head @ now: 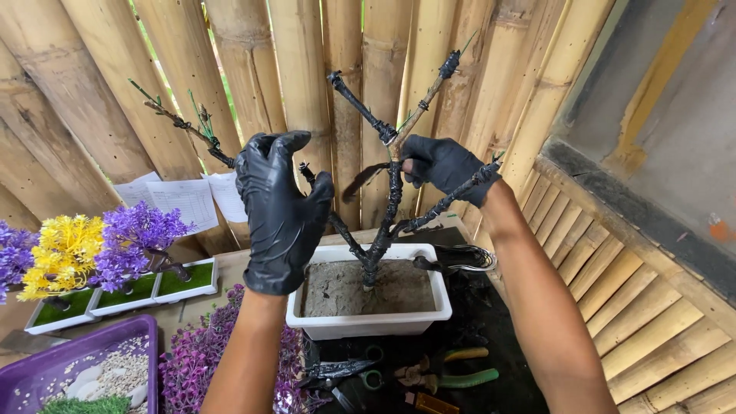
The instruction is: The person wraps black wire around the branches of a small bonsai tree to shape them. They use their gloved hands to twist and secure the wire along the branches, then use pliers to cut the excess wire.
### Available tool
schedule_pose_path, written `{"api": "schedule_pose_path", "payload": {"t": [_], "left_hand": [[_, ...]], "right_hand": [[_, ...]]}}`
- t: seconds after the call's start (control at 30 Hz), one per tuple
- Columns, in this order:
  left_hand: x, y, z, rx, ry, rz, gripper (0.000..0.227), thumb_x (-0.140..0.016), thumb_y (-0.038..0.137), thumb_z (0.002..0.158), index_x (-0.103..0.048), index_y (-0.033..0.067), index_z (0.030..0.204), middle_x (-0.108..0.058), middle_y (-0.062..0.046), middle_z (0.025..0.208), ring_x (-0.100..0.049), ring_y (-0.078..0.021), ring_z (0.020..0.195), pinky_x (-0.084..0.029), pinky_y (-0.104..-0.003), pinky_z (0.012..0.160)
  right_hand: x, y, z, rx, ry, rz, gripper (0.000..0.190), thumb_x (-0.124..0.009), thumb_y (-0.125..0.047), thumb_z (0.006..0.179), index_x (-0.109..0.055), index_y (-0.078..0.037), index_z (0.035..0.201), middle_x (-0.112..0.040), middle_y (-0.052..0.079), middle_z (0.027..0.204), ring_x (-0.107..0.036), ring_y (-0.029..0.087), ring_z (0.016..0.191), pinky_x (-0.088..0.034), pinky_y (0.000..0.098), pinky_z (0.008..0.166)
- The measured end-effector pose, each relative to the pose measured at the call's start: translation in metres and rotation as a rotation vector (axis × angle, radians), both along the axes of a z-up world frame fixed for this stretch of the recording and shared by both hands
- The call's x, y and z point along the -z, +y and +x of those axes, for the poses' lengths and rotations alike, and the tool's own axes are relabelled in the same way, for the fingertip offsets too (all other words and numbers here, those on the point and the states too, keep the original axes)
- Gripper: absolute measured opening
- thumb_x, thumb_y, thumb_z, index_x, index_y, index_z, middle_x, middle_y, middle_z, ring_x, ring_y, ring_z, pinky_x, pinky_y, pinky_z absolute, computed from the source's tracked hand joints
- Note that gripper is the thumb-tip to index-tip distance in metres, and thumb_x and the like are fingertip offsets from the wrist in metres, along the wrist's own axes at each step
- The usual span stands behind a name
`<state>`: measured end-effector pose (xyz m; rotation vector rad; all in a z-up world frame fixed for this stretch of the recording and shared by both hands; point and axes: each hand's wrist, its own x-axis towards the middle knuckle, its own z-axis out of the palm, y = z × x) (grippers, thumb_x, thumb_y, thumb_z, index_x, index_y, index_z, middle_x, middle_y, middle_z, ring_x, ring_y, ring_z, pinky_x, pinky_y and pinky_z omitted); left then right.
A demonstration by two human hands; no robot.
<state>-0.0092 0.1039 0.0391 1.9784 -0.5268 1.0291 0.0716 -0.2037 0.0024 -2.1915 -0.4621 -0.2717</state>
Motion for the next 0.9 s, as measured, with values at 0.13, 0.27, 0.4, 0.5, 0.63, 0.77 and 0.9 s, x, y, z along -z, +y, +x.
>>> {"api": "schedule_pose_path", "payload": {"t": [0.13,0.27,0.4,0.5,0.63,0.77,0.9], "left_hand": [[0.006,-0.014,-0.021,0.026,-0.072,-0.016,0.053,-0.07,0.003,0.075,-0.065,0.0219,0.124,-0.052,-0.009,0.115,-0.051,-0.0345,0.117,-0.042,-0.043,0.102],[0.018,-0.056,-0.018,0.164,-0.108,0.094,0.038,-0.075,0.009,0.081,-0.066,0.0176,0.118,-0.055,-0.011,0.107,-0.056,-0.0374,0.108,-0.047,-0.049,0.093],[0.033,-0.091,-0.003,0.236,-0.12,0.12,0.039,-0.076,0.023,0.086,-0.063,0.0162,0.122,-0.057,-0.01,0.098,-0.062,-0.0365,0.097,-0.054,-0.051,0.079],[0.032,-0.096,0.002,0.107,-0.112,0.16,0.039,-0.073,0.019,0.089,-0.062,0.0165,0.126,-0.057,-0.015,0.1,-0.062,-0.0408,0.095,-0.054,-0.053,0.076],[0.035,-0.099,-0.002,0.1,-0.128,0.145,0.035,-0.071,0.018,0.094,-0.064,0.0136,0.128,-0.059,-0.019,0.103,-0.062,-0.0431,0.102,-0.054,-0.056,0.084],[0.04,-0.096,0.003,0.06,-0.126,0.157,0.038,-0.074,0.023,0.091,-0.063,0.0208,0.128,-0.057,-0.013,0.108,-0.06,-0.0389,0.108,-0.054,-0.052,0.086],[0.047,-0.098,0.009,0.053,-0.162,0.145,0.042,-0.074,0.023,0.092,-0.061,0.0214,0.132,-0.056,-0.01,0.106,-0.06,-0.0355,0.108,-0.053,-0.049,0.087]], "right_hand": [[-0.011,-0.013,-0.024,0.01,-0.039,-0.026,0.008,-0.074,-0.021,0.099,-0.074,-0.016,0.105,-0.069,0.001,0.076,-0.072,0.016,0.069,-0.057,0.0251,0.068],[-0.045,-0.012,-0.068,-0.043,-0.203,-0.214,0.019,-0.071,-0.023,0.101,-0.073,-0.006,0.109,-0.073,0.014,0.101,-0.069,0.029,0.099,-0.052,0.0427,0.098],[-0.052,-0.011,-0.088,-0.007,-0.269,-0.237,0.018,-0.073,-0.027,0.101,-0.072,-0.012,0.111,-0.067,0.006,0.108,-0.064,0.02,0.105,-0.05,0.0403,0.101],[-0.057,-0.011,-0.091,-0.003,-0.298,-0.293,0.016,-0.074,-0.025,0.1,-0.072,-0.012,0.107,-0.068,0.01,0.106,-0.066,0.026,0.101,-0.052,0.0418,0.096],[-0.066,-0.008,-0.098,-0.064,-0.244,-0.185,0.014,-0.073,-0.019,0.1,-0.072,-0.006,0.106,-0.072,0.013,0.103,-0.068,0.023,0.101,-0.054,0.0423,0.098],[-0.064,-0.006,-0.097,-0.077,-0.2,-0.129,0.011,-0.072,-0.019,0.101,-0.073,-0.009,0.104,-0.074,0.009,0.099,-0.067,0.018,0.1,-0.055,0.0381,0.094],[-0.064,-0.014,-0.092,-0.067,-0.183,-0.131,0.011,-0.072,-0.02,0.1,-0.073,-0.008,0.102,-0.075,0.01,0.096,-0.067,0.016,0.097,-0.057,0.0371,0.091]]}}
